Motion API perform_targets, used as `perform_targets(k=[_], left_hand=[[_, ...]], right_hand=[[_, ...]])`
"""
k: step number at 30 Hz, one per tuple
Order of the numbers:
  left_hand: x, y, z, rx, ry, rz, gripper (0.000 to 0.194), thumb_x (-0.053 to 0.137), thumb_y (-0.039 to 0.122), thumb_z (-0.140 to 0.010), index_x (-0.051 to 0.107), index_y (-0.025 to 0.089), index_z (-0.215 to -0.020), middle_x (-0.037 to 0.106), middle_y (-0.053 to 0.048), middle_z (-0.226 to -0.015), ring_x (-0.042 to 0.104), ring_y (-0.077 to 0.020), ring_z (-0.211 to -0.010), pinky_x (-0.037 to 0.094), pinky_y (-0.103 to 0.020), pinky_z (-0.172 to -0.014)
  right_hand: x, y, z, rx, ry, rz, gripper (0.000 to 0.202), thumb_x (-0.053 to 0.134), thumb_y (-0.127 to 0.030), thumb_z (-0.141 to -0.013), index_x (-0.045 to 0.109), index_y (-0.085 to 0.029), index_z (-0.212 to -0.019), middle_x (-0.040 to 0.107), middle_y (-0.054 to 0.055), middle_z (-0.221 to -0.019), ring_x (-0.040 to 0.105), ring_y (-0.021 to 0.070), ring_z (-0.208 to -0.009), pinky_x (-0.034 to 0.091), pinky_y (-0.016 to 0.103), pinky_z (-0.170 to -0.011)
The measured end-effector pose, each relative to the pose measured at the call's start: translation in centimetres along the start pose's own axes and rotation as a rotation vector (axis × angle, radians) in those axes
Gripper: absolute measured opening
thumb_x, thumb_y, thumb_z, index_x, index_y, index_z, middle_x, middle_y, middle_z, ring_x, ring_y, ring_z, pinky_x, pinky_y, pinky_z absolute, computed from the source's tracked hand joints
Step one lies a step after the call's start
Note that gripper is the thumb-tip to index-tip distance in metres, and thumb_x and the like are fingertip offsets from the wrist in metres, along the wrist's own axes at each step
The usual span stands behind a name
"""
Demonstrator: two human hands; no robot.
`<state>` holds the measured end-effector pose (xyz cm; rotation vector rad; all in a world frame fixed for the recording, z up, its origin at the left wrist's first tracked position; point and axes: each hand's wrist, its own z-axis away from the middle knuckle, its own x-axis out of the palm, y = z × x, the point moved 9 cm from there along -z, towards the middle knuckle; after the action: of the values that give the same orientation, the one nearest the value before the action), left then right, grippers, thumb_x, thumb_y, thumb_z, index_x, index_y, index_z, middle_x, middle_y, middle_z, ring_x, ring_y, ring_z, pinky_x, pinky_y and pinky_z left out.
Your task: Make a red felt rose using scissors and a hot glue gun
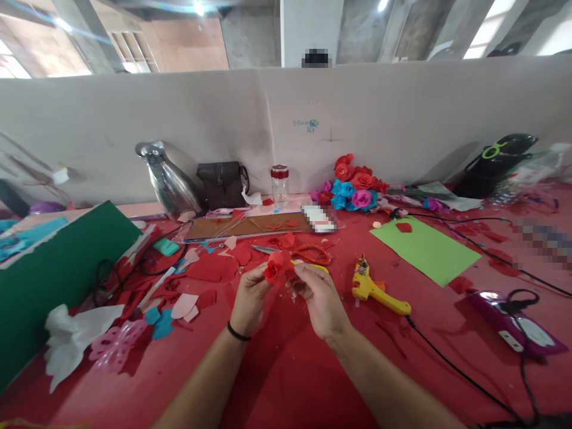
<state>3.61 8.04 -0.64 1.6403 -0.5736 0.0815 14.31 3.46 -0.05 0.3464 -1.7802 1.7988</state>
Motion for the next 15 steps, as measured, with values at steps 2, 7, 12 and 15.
perform_targets(k=[2, 7, 12, 15], left_hand=[[0.1, 0.0, 0.0, 0.001, -0.002, 0.007, 0.011, 0.078, 0.025, -0.060, 0.069, 0.017, -0.060, 0.069, -0.002, -0.075, 0.060, -0.0170, -0.073, 0.047, -0.030, -0.073], [0.3, -0.1, 0.1, -0.022, 0.007, 0.014, 0.014, 0.076, 0.027, -0.063, 0.067, 0.017, -0.059, 0.065, -0.001, -0.063, 0.059, -0.0173, -0.068, 0.048, -0.029, -0.066], [0.5, -0.1, 0.1, -0.052, 0.039, 0.044, 0.019, 0.078, 0.030, -0.060, 0.064, 0.018, -0.052, 0.060, 0.001, -0.052, 0.058, -0.0162, -0.061, 0.048, -0.030, -0.061], [0.7, -0.3, 0.3, -0.101, 0.047, 0.083, 0.019, 0.078, 0.030, -0.060, 0.066, 0.017, -0.056, 0.058, 0.002, -0.048, 0.057, -0.0152, -0.055, 0.049, -0.029, -0.056]], right_hand=[[0.0, 0.0, 0.0, 0.004, 0.006, 0.003, 0.026, 0.071, -0.042, -0.065, 0.062, -0.018, -0.060, 0.056, -0.002, -0.056, 0.044, 0.0111, -0.053, 0.032, 0.024, -0.051], [0.6, -0.1, 0.1, 0.049, -0.048, 0.036, 0.042, 0.058, -0.058, -0.070, 0.060, -0.018, -0.059, 0.058, 0.000, -0.054, 0.041, 0.0109, -0.049, 0.028, 0.025, -0.048], [1.4, 0.0, 0.1, 0.104, -0.137, 0.080, 0.052, 0.049, -0.065, -0.073, 0.060, -0.017, -0.058, 0.057, 0.002, -0.050, 0.039, 0.0107, -0.046, 0.026, 0.025, -0.046], [1.5, 0.1, 0.2, 0.129, -0.149, 0.088, 0.054, 0.048, -0.068, -0.073, 0.060, -0.017, -0.058, 0.059, 0.002, -0.050, 0.041, 0.0107, -0.047, 0.027, 0.025, -0.047]])
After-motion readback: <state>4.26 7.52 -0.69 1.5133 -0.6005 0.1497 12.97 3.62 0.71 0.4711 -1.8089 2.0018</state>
